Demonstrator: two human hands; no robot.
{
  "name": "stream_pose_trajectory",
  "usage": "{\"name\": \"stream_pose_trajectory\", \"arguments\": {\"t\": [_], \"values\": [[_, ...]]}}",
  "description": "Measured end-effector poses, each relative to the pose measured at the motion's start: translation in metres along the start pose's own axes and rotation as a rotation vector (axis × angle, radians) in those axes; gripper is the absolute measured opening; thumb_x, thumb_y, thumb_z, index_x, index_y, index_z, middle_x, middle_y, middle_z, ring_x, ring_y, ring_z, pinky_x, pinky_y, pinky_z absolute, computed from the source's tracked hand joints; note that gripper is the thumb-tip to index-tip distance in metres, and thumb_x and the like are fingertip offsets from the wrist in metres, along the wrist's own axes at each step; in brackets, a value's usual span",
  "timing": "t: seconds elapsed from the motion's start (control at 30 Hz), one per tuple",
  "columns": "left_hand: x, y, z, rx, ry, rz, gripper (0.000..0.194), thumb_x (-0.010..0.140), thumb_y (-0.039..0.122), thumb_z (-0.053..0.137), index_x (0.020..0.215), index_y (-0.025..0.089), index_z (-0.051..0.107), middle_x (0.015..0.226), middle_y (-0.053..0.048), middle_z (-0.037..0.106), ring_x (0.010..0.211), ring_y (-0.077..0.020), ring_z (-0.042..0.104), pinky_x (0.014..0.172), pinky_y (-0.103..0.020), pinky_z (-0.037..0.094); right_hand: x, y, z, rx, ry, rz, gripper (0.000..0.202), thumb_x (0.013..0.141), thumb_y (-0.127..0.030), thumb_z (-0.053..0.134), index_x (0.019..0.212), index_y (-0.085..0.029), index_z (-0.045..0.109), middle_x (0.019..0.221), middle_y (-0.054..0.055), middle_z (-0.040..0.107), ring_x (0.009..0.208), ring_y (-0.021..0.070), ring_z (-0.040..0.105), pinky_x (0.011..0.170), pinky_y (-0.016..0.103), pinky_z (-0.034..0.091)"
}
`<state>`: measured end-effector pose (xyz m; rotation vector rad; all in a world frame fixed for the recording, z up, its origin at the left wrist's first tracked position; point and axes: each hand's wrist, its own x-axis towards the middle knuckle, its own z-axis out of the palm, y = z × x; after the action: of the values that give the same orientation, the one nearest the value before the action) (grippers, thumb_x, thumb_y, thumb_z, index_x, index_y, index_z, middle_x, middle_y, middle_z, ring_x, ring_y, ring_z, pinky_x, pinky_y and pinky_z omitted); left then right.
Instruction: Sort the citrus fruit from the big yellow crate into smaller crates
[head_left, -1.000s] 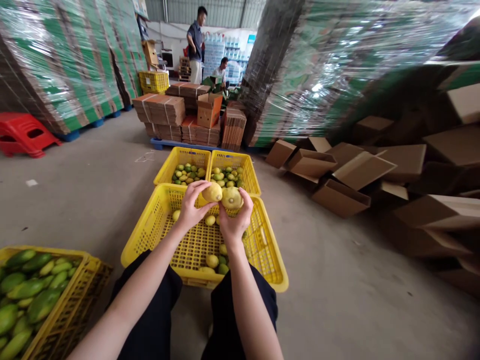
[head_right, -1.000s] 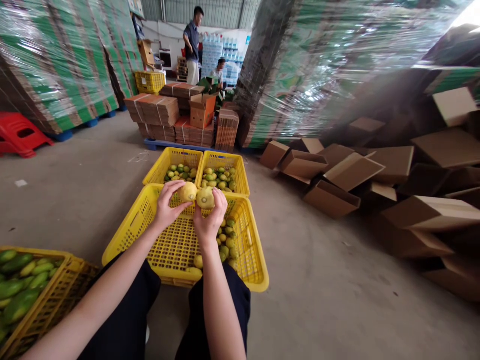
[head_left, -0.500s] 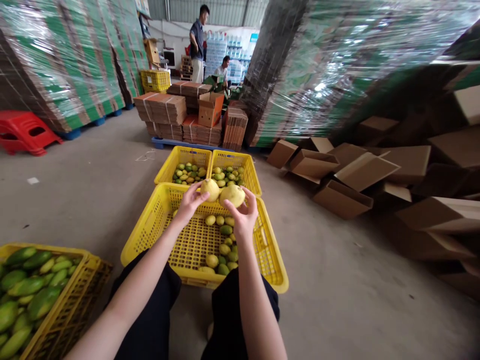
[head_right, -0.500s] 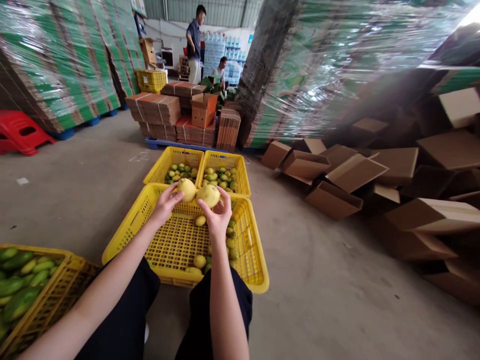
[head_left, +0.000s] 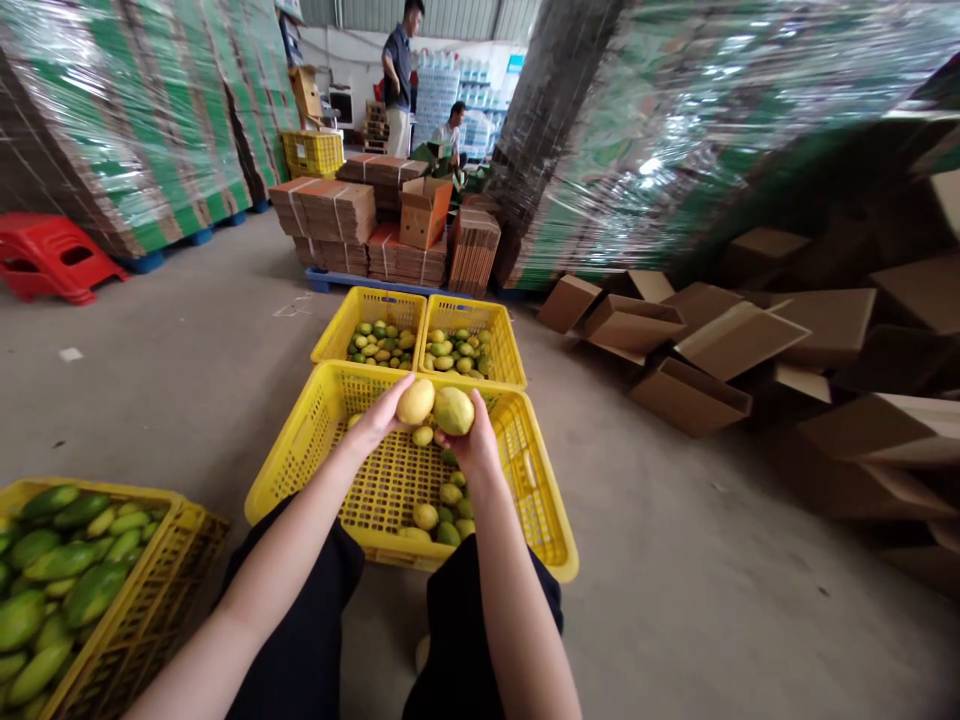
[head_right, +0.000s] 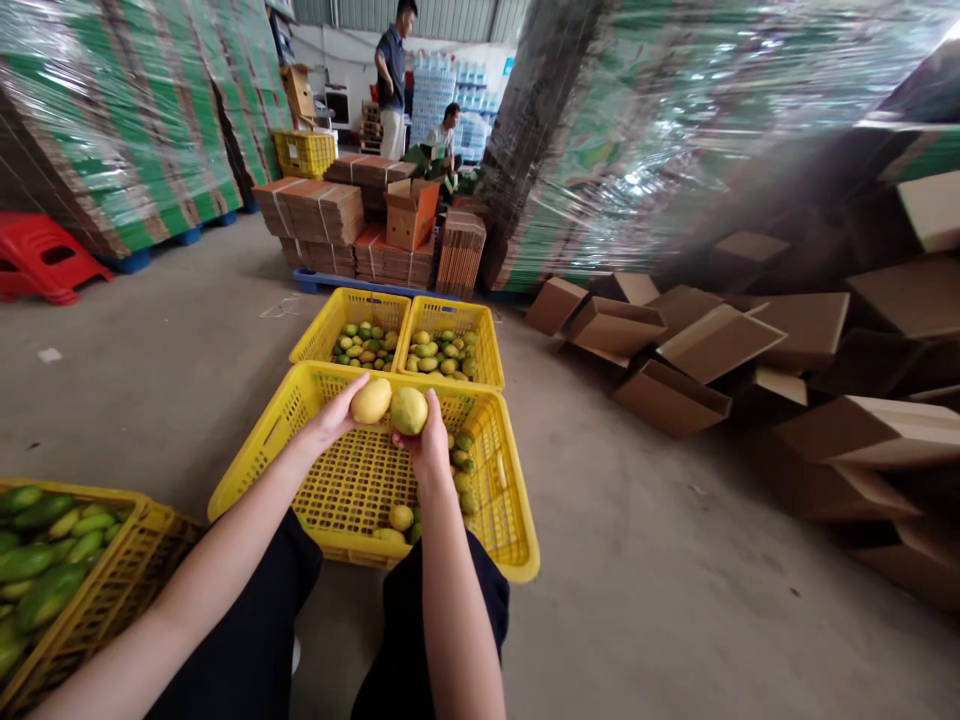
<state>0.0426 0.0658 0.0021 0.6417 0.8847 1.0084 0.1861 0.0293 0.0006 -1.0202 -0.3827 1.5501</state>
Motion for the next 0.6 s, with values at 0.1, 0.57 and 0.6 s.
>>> {"name": "stream_pose_trajectory", "arguments": {"t": [0.1, 0.57, 0.6], "values": [[-0.002, -0.001, 0.002, -0.044, -0.030, 0.045, 0.021, 0.076, 0.018, 0.078, 0.095, 0.014, 0.070, 0.090, -0.006, 0.073, 0.073, -0.0143, 0.068, 0.061, -0.021, 0.057, 0.002, 0.005, 0.000, 0.073, -0.044, -0.043, 0.035, 0.085, -0.054, 0.065, 0.087, -0.019, 0.064, 0.065, 0.001, 0.071, 0.047, 0.0142, 0.061, 0.034, 0.021, 0.044], [-0.005, 0.002, 0.011, -0.410, 0.061, 0.001, 0.035, 0.087, 0.027, 0.047, 0.105, 0.008, 0.069, 0.069, -0.009, 0.071, 0.065, -0.0195, 0.070, 0.056, -0.025, 0.057, 0.005, 0.009, 0.006, 0.250, 0.099, 0.051, 0.031, 0.095, -0.044, 0.049, 0.091, -0.018, 0.066, 0.067, 0.004, 0.074, 0.051, 0.0184, 0.069, 0.040, 0.026, 0.054], [-0.005, 0.003, 0.011, -0.424, 0.065, -0.011, 0.035, 0.087, 0.026, 0.046, 0.106, 0.008, 0.069, 0.071, -0.010, 0.071, 0.065, -0.0199, 0.071, 0.056, -0.025, 0.058, 0.007, 0.010, 0.004, 0.239, 0.093, 0.075, 0.035, 0.097, -0.045, 0.046, 0.092, -0.017, 0.066, 0.067, 0.006, 0.074, 0.049, 0.0192, 0.069, 0.039, 0.027, 0.053]]}}
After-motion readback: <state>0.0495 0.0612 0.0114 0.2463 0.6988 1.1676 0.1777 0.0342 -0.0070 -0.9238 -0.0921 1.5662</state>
